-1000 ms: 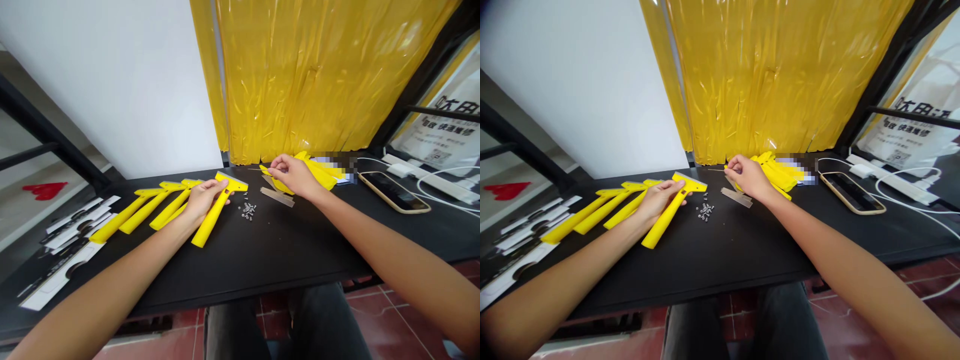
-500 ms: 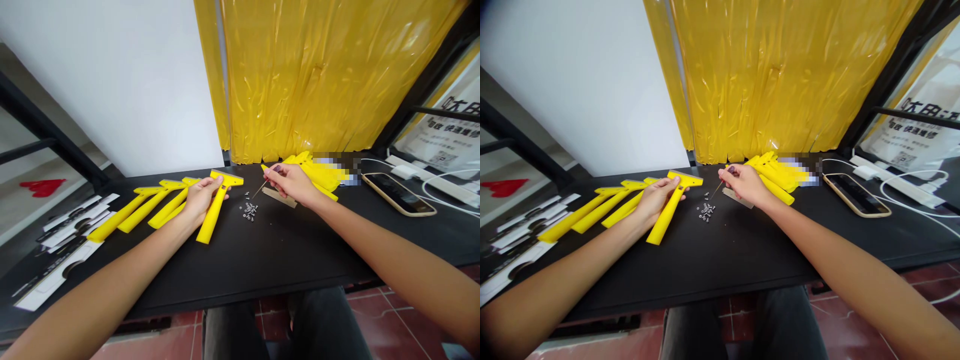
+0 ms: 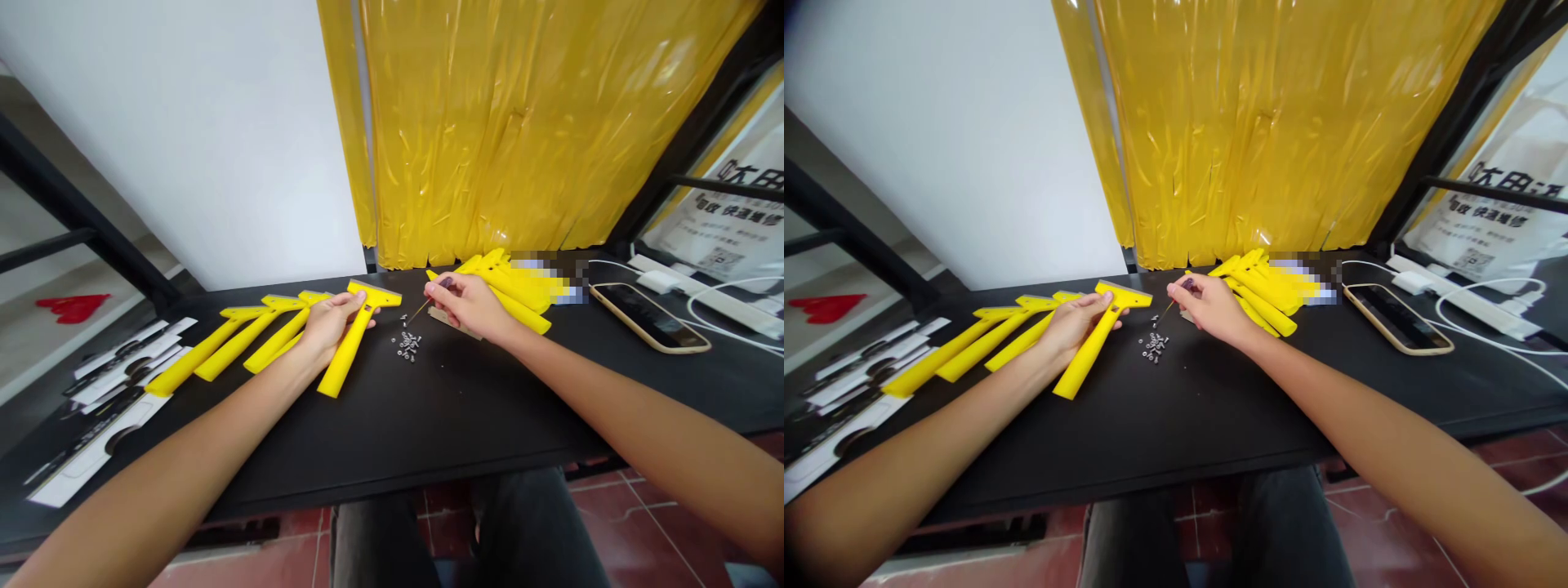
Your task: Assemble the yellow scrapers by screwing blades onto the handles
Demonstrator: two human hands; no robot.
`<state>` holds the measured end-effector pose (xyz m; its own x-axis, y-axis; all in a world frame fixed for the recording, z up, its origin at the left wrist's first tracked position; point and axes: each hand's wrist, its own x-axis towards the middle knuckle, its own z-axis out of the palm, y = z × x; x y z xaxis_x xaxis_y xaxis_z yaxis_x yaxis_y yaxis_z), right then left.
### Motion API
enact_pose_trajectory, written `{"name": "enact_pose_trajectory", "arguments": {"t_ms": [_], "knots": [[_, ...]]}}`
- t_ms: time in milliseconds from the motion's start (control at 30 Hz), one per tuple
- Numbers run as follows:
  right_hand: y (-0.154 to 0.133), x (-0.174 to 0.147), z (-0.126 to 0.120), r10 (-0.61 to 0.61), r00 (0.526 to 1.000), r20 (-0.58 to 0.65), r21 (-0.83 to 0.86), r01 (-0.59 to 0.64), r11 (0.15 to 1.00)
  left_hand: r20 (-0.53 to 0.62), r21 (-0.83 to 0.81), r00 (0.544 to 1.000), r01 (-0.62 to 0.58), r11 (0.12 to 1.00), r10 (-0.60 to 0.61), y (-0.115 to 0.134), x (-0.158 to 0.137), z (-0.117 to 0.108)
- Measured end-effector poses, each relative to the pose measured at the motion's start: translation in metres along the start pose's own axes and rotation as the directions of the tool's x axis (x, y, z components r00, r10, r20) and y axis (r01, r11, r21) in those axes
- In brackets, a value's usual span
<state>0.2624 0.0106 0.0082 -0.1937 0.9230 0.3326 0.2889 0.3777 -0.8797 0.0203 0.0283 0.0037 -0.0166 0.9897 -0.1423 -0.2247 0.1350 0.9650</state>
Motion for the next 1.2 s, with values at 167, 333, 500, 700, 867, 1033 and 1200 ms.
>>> {"name": "enact_pose_trajectory", "arguments": {"t_ms": [167, 333, 500, 700, 867, 1033, 1200], "knots": [[-0.002, 0.002, -0.002, 0.004, 1.000, -0.018, 0.088, -0.002, 0.996, 0.007, -0.007, 1.000, 0.013, 1.000, -0.013, 0.001, -0.001, 0.001], [-0.013, 0.000, -0.007, 0.009, 0.996, -0.087, 0.305, 0.018, 0.952, 0.094, 0.044, 0.995, 0.018, 0.999, -0.022, -0.001, -0.006, 0.004], [-0.026, -0.005, -0.006, -0.068, 0.982, -0.175, 0.386, 0.133, 0.913, 0.269, 0.077, 0.961, 0.048, 0.996, -0.067, -0.006, -0.019, 0.011], [-0.028, -0.009, -0.003, -0.088, 0.976, -0.201, 0.334, 0.152, 0.930, 0.430, 0.085, 0.898, 0.066, 0.994, -0.097, -0.005, -0.030, 0.015], [-0.026, -0.010, -0.004, -0.115, 0.972, -0.206, 0.338, 0.180, 0.924, 0.472, 0.089, 0.876, 0.064, 0.994, -0.098, -0.007, -0.029, 0.014], [-0.026, -0.010, -0.004, -0.117, 0.973, -0.201, 0.345, 0.182, 0.921, 0.477, 0.090, 0.873, 0.063, 0.994, -0.098, -0.008, -0.028, 0.012], [-0.026, -0.010, -0.004, -0.105, 0.971, -0.215, 0.330, 0.173, 0.928, 0.463, 0.092, 0.881, 0.056, 0.994, -0.092, -0.007, -0.028, 0.013]]}}
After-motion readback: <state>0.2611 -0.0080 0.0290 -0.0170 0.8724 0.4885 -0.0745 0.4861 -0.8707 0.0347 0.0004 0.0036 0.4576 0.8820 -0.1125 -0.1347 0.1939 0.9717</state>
